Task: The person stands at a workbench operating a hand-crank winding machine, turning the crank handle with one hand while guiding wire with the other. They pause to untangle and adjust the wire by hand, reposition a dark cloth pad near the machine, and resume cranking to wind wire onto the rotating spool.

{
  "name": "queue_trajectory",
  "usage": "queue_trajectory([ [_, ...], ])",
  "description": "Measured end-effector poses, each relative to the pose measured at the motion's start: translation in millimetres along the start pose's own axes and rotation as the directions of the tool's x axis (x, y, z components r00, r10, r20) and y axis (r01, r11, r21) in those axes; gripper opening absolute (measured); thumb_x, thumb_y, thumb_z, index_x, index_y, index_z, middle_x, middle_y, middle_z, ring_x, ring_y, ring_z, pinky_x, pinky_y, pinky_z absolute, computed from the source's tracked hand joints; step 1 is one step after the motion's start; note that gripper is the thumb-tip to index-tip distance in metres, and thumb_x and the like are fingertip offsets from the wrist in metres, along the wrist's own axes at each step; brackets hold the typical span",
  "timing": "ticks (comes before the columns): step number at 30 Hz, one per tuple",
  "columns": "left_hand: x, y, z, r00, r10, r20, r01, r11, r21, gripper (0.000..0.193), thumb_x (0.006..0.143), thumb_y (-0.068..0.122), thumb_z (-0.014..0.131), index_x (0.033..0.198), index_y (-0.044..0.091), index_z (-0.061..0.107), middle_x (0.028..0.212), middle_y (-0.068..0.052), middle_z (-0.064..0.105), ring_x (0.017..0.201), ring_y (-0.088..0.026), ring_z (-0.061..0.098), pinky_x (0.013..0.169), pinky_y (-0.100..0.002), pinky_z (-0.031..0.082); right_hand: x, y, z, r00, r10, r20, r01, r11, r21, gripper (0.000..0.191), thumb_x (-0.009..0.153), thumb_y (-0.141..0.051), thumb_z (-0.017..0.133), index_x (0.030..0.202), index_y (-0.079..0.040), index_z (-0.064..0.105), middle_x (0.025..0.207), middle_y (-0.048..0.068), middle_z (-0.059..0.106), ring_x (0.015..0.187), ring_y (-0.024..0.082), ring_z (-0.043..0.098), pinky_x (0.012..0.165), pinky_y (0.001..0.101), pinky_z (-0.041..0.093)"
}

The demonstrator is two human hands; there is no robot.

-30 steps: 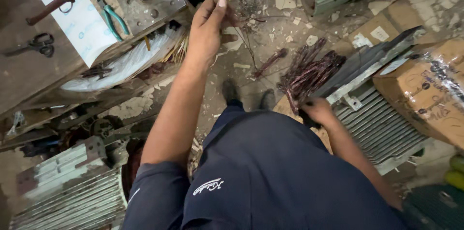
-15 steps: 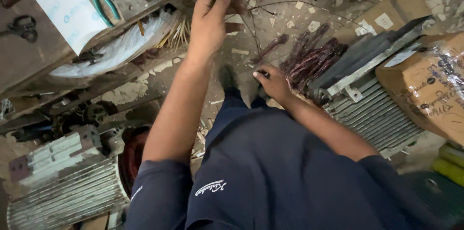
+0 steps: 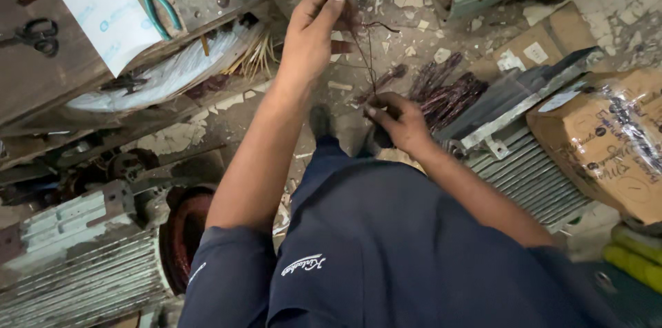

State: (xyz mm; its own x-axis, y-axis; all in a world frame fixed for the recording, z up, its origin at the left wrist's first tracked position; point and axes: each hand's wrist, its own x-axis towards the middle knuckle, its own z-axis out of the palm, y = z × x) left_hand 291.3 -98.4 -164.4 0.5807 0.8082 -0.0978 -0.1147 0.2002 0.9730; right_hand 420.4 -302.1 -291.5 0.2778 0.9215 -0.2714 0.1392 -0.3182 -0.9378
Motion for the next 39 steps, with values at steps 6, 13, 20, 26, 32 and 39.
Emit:
queue_trajectory([
  [6,-5,12,6,0.999,-0.049,-0.01,0.049,0.998,-0.029,0.023,0.107,0.033,0.054,0.104,0.012,0.061,0.091,-0.001,0.069,0.085,-0.011,0.068,0.064,-0.03,0.06,3,-7,-11,0.995,-0.1,0.009,0.098,0.99,0.099,0.013,0.1,-0.008,0.066,0.111,-0.001,0.067,0.092,0.01,0.075,0.084,0.015,0.075,0.075,0.0298,0.059],
  [13,-7,19,9,0.999,-0.029,0.02,0.03,0.999,-0.042,0.023,0.108,0.033,0.053,0.104,0.012,0.06,0.095,0.0,0.068,0.086,-0.011,0.068,0.063,-0.03,0.06,2,17,-15,0.997,-0.077,0.024,0.065,0.942,0.33,0.03,0.1,-0.006,0.057,0.13,-0.005,0.055,0.099,0.004,0.076,0.092,0.017,0.076,0.085,0.0303,0.058],
  [20,-3,14,13,0.998,-0.057,-0.011,0.057,0.998,-0.028,0.022,0.106,0.033,0.054,0.107,0.012,0.062,0.094,0.0,0.068,0.085,-0.011,0.068,0.061,-0.03,0.058,8,-8,-25,0.975,-0.212,-0.068,0.198,0.966,-0.165,0.027,0.094,-0.006,0.067,0.12,-0.005,0.07,0.091,0.012,0.074,0.081,0.021,0.072,0.074,0.0352,0.057],
  [26,-5,13,8,0.997,-0.07,0.013,0.07,0.997,-0.043,0.026,0.106,0.035,0.053,0.105,0.011,0.063,0.092,-0.001,0.07,0.085,-0.011,0.068,0.065,-0.03,0.059,-9,-91,-58,0.8,-0.585,-0.135,0.492,0.768,-0.41,0.022,0.094,-0.013,0.078,0.113,-0.005,0.07,0.1,0.013,0.075,0.088,0.027,0.074,0.08,0.0369,0.058],
  [32,-10,13,7,0.996,-0.083,-0.012,0.083,0.995,-0.053,0.025,0.105,0.035,0.056,0.103,0.012,0.062,0.091,-0.001,0.069,0.084,-0.012,0.067,0.068,-0.032,0.059,0,-166,-82,0.606,-0.793,-0.069,0.625,0.528,-0.575,0.035,0.094,-0.013,0.08,0.124,-0.002,0.067,0.119,0.02,0.069,0.108,0.036,0.069,0.095,0.0415,0.056],
  [39,-9,13,9,0.998,-0.07,-0.007,0.069,0.993,-0.097,0.025,0.104,0.036,0.057,0.103,0.011,0.063,0.091,0.001,0.067,0.084,-0.011,0.067,0.067,-0.031,0.058,39,-182,-76,0.656,-0.754,0.036,0.696,0.585,-0.417,0.02,0.097,-0.006,0.074,0.116,-0.006,0.072,0.112,0.015,0.075,0.105,0.033,0.073,0.094,0.0401,0.056],
])
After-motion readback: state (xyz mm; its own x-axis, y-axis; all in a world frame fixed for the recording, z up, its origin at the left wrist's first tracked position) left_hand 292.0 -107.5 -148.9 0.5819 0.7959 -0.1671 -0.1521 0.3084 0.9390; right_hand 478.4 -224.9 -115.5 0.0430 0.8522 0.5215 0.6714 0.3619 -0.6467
